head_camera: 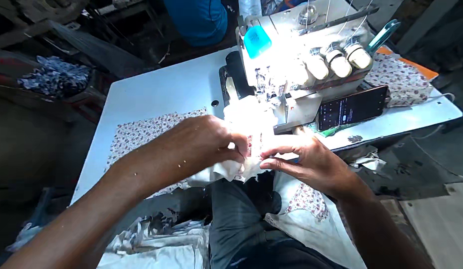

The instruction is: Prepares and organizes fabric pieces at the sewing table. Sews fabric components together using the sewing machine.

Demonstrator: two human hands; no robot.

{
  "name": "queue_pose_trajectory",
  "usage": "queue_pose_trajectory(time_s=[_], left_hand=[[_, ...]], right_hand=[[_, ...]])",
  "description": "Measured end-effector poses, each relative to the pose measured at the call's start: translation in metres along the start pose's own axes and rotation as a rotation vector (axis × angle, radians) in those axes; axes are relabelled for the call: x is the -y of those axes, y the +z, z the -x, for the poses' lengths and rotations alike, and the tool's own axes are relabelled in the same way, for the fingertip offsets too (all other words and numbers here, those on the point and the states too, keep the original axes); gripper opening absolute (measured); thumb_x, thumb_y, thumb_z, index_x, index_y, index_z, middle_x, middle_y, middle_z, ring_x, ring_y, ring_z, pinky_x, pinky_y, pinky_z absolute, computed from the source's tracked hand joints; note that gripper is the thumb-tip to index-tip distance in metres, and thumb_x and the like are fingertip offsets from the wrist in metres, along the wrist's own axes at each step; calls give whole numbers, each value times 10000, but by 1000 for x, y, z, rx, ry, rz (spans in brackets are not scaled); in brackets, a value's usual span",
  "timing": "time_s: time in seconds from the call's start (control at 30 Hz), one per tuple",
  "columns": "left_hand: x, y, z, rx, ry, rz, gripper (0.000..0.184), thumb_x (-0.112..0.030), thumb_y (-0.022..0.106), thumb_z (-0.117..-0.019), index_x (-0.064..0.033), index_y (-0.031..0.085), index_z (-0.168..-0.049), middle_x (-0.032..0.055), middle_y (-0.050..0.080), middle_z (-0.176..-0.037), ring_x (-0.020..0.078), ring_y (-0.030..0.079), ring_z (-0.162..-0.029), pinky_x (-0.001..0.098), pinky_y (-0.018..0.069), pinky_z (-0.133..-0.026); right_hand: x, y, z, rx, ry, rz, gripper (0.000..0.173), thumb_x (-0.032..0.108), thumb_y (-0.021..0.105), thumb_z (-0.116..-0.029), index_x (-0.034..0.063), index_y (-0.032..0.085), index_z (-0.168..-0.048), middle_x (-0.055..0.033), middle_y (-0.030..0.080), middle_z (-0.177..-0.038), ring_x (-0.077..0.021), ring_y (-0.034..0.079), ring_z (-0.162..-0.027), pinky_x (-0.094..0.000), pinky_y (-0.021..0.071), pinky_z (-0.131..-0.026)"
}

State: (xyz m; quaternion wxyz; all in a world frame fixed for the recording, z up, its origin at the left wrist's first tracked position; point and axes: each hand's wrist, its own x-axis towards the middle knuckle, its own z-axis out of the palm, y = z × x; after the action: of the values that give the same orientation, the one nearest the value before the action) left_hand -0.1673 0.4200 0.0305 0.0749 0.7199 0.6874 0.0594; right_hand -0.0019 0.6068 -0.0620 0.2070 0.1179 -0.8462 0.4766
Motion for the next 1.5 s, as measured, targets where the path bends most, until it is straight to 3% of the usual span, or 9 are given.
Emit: queue_pose_trajectory(time_s=[0.4,0.57,0.77,1.03,1.13,1.2,1.27,1.43,1.5], left_hand=[[-7,-2,-19,7,53,15,261,-430,596,-965,-192,697,-993,-67,652,-856,37,597,-687,218,463,-587],[-8,2,-23,1,-33,27,963,-776,629,-762,-210,488,-1528,0,519,-1502,18,574,-821,211,473,-610],[-11,-8,-27,-22,46,-136,503,-689,531,-894,-229,715,-806,-91,592,-698,40,553,-592,246,416,-505],[-6,-45,-16,10,-40,-115,387,-531,526,-973,-250,624,-725,-121,554,-722,-5,538,-618,219,419,-507],[8,-53,-7,18,-212,-268,440,-552,510,-973,-198,661,-759,-45,533,-692,127,552,-571,374,415,-485],[14,-54,-6,-16,-213,-202,377,-548,549,-949,-245,666,-757,-112,551,-761,24,510,-614,258,393,-521],[11,-54,-10,-81,-158,-82,327,-515,590,-946,-259,657,-754,-156,578,-798,-79,470,-632,122,358,-521],[8,-56,1,-11,-270,-340,279,-398,597,-972,-159,713,-886,21,607,-762,228,627,-657,458,448,-546],[18,-50,10,-35,-281,-308,334,-458,560,-953,-179,682,-817,-22,544,-742,170,571,-628,401,424,-523]], right_hand=[[4,3,0,2,-15,78,196,308,739,-901,127,793,-955,24,747,-926,-47,687,-893,-258,535,-768],[-2,-2,0,5,-92,68,207,276,660,-978,116,777,-917,36,706,-861,-24,652,-843,-220,512,-751],[2,1,-3,-88,-106,62,153,197,653,-972,92,751,-920,28,700,-874,-17,643,-862,-202,507,-780],[9,23,-2,-413,177,-140,294,146,729,-932,99,607,-1196,-8,670,-1126,-55,666,-1013,-227,582,-840],[-9,37,13,-196,452,-208,289,223,662,-998,83,599,-1243,-56,691,-1107,-84,711,-834,-261,615,-714],[-15,50,10,69,511,-301,410,272,602,-1034,55,549,-1378,-119,670,-1202,-140,721,-833,-315,620,-714],[-12,73,-2,96,371,-292,475,241,591,-1039,15,492,-1445,-161,648,-1256,-156,722,-918,-314,618,-778],[-29,145,-35,-255,-67,41,243,122,680,-946,-52,687,-1115,-264,653,-1192,-330,706,-1008,-394,595,-861],[-42,146,-34,-77,10,97,341,193,642,-998,-11,653,-1271,-242,607,-1345,-349,696,-1070,-443,589,-883]])
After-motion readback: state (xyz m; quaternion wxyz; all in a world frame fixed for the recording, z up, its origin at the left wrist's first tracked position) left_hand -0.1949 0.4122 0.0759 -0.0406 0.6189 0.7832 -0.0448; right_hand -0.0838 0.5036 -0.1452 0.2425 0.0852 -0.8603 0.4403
